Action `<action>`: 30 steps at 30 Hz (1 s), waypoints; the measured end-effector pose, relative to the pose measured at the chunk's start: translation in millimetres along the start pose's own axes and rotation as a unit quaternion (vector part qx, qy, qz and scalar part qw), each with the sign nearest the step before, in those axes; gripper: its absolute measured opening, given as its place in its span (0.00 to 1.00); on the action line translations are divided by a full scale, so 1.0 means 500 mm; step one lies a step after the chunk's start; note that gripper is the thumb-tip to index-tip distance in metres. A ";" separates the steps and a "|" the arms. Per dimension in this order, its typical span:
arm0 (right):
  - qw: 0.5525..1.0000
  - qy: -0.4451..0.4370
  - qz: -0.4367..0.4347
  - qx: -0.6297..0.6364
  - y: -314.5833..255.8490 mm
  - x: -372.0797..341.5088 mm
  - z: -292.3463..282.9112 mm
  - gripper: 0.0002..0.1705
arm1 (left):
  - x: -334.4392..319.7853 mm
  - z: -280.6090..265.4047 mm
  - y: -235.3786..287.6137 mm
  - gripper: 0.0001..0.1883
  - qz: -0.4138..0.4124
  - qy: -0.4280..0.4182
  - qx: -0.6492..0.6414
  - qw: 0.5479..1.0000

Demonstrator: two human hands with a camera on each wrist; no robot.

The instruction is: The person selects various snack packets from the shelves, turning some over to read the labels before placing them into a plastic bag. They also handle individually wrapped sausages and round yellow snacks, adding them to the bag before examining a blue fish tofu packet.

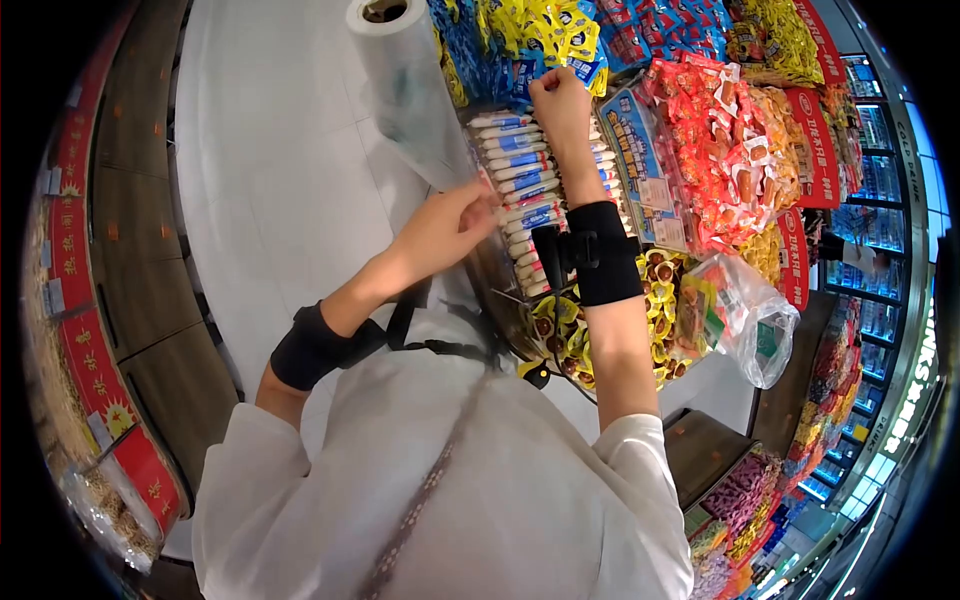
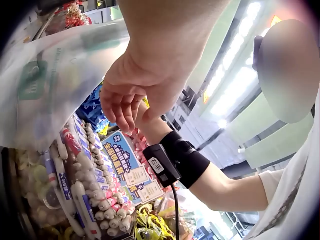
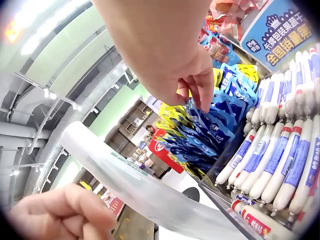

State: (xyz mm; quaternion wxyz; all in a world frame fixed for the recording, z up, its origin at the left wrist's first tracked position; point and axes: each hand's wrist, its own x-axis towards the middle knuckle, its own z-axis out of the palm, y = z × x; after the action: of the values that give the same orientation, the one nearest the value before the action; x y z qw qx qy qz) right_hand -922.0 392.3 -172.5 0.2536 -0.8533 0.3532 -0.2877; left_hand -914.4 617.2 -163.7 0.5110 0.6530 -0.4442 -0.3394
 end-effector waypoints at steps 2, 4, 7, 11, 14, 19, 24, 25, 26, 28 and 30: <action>0.999 0.028 0.008 0.025 -0.018 -0.004 -0.025 0.09 | 0.000 -0.001 0.002 0.10 -0.008 -0.007 -0.006 1.000; 0.995 0.073 0.019 0.069 -0.020 -0.004 -0.040 0.09 | 0.001 -0.001 -0.001 0.10 -0.003 -0.004 -0.006 1.000; 0.986 0.101 0.017 0.133 -0.004 -0.008 -0.096 0.09 | 0.006 -0.005 0.007 0.09 0.004 0.002 -0.013 1.000; 0.947 0.067 0.086 0.302 -0.064 -0.068 -0.234 0.05 | 0.022 -0.007 0.033 0.10 0.032 0.039 -0.047 0.998; 0.931 0.000 0.129 0.341 -0.090 -0.134 -0.316 0.05 | 0.033 0.010 0.065 0.12 0.030 0.023 -0.243 0.969; 0.929 -0.085 0.145 0.329 -0.094 -0.237 -0.381 0.04 | 0.019 0.035 0.140 0.15 -0.001 -0.121 -0.311 0.943; 0.911 -0.148 0.159 0.350 -0.086 -0.303 -0.397 0.04 | -0.003 0.075 0.153 0.13 -0.031 -0.207 -0.308 0.928; 0.906 -0.159 0.166 0.357 -0.082 -0.314 -0.400 0.04 | -0.006 0.081 0.151 0.13 -0.027 -0.208 -0.284 0.936; 0.898 -0.152 0.176 0.374 -0.077 -0.325 -0.402 0.04 | -0.009 0.086 0.153 0.12 -0.031 -0.216 -0.292 0.931; 0.882 -0.136 0.195 0.406 -0.067 -0.347 -0.406 0.05 | -0.016 0.093 0.161 0.10 -0.038 -0.232 -0.309 0.922; 0.866 -0.121 0.202 0.441 -0.060 -0.368 -0.416 0.06 | -0.019 0.103 0.165 0.09 -0.048 -0.221 -0.332 0.916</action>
State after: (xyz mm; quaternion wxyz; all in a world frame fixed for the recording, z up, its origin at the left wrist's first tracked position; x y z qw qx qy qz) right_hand -1155.3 500.6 -64.1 0.6970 -0.5908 0.3204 -0.2502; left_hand -983.6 600.1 -96.6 0.5699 0.3750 -0.3758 -0.6272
